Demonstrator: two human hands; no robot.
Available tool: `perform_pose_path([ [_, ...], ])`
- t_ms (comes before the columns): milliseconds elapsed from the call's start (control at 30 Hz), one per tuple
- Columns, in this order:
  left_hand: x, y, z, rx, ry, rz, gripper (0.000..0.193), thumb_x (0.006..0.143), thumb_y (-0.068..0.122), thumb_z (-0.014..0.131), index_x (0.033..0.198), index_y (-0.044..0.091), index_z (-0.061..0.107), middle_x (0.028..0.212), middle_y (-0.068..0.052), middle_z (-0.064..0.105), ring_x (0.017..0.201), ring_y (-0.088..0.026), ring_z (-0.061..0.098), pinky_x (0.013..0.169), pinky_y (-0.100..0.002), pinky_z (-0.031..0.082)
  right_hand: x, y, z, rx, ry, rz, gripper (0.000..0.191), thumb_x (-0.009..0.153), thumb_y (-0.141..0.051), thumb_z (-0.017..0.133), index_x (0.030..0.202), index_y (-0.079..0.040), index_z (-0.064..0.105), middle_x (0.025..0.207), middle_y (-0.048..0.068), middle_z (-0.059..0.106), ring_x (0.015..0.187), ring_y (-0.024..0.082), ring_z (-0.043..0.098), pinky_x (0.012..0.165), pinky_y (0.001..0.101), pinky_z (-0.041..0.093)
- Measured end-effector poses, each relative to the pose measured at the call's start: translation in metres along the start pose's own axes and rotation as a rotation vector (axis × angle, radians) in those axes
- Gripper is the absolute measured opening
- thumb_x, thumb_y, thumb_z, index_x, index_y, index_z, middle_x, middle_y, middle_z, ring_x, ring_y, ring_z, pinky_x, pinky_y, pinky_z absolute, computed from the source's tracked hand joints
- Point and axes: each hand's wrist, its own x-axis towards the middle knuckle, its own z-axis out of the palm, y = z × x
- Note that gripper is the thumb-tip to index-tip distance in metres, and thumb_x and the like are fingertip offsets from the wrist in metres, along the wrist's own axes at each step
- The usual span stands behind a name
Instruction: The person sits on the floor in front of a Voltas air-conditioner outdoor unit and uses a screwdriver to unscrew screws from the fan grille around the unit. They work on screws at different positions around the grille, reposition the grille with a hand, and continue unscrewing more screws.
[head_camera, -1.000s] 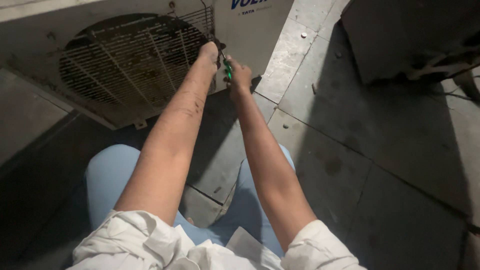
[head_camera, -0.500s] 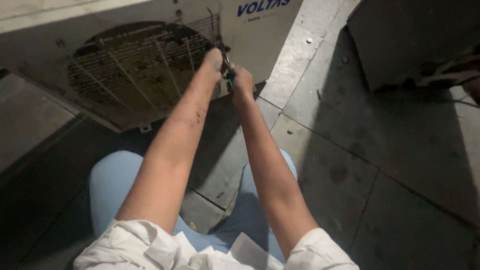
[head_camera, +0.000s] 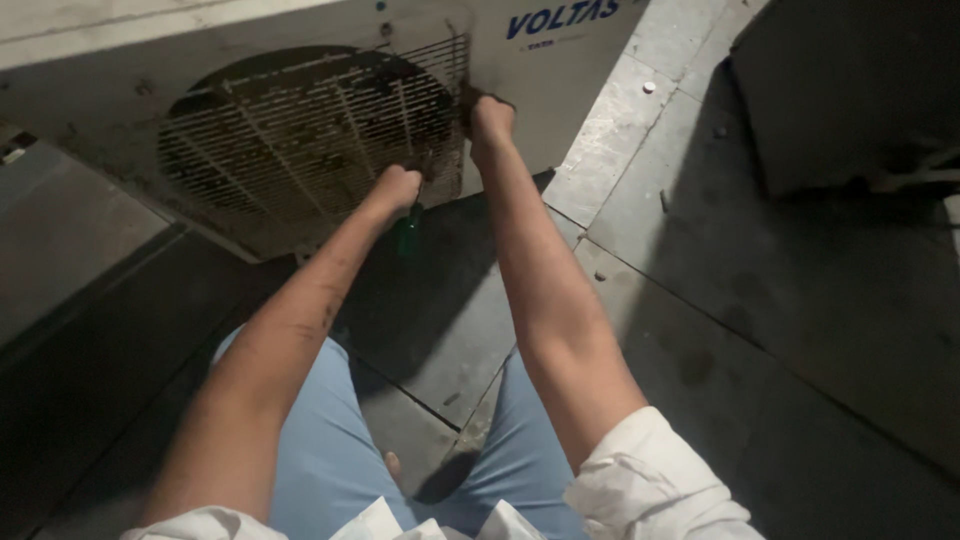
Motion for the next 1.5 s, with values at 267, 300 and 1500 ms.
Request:
perform_pose_path([
  [267,0.020,-0.036,0.002,0.036,-0.057,0.194,0.025,0.095,0.013,0.052,0.091,-0.006,0.068,0.082,-0.019,0.067,0.075,-0.026,0.059,0.072,-0.046,0.049,0.003,0.005,0.003,-0.086,0.025,-0.285,0.023,0.085,-0.007,0.068,0.103,0.006,0.074,0.089,0.011,0.072,0.071,0.023,0.060,0.063,0.0400,0.048],
  [300,0.021,-0.037,0.002,0.041,-0.048,0.232,0.022,0.093,0.010,0.052,0.091,-0.005,0.068,0.083,-0.017,0.067,0.076,-0.024,0.059,0.072,-0.045,0.049,0.002,0.005,0.002,-0.110,-0.007,-0.238,0.023,0.086,-0.009,0.072,0.102,0.008,0.074,0.083,0.012,0.069,0.066,0.025,0.056,0.059,0.0419,0.043],
  [1500,0.018,-0.024,0.005,-0.547,-0.075,-0.010,0.021,0.089,0.016,0.057,0.084,-0.002,0.069,0.075,-0.011,0.067,0.068,-0.025,0.064,0.061,-0.043,0.049,-0.005,-0.018,0.003,0.147,-0.414,0.168,0.007,0.089,-0.006,0.066,0.083,-0.004,0.063,0.072,0.007,0.060,0.055,0.017,0.055,0.048,0.0266,0.041],
])
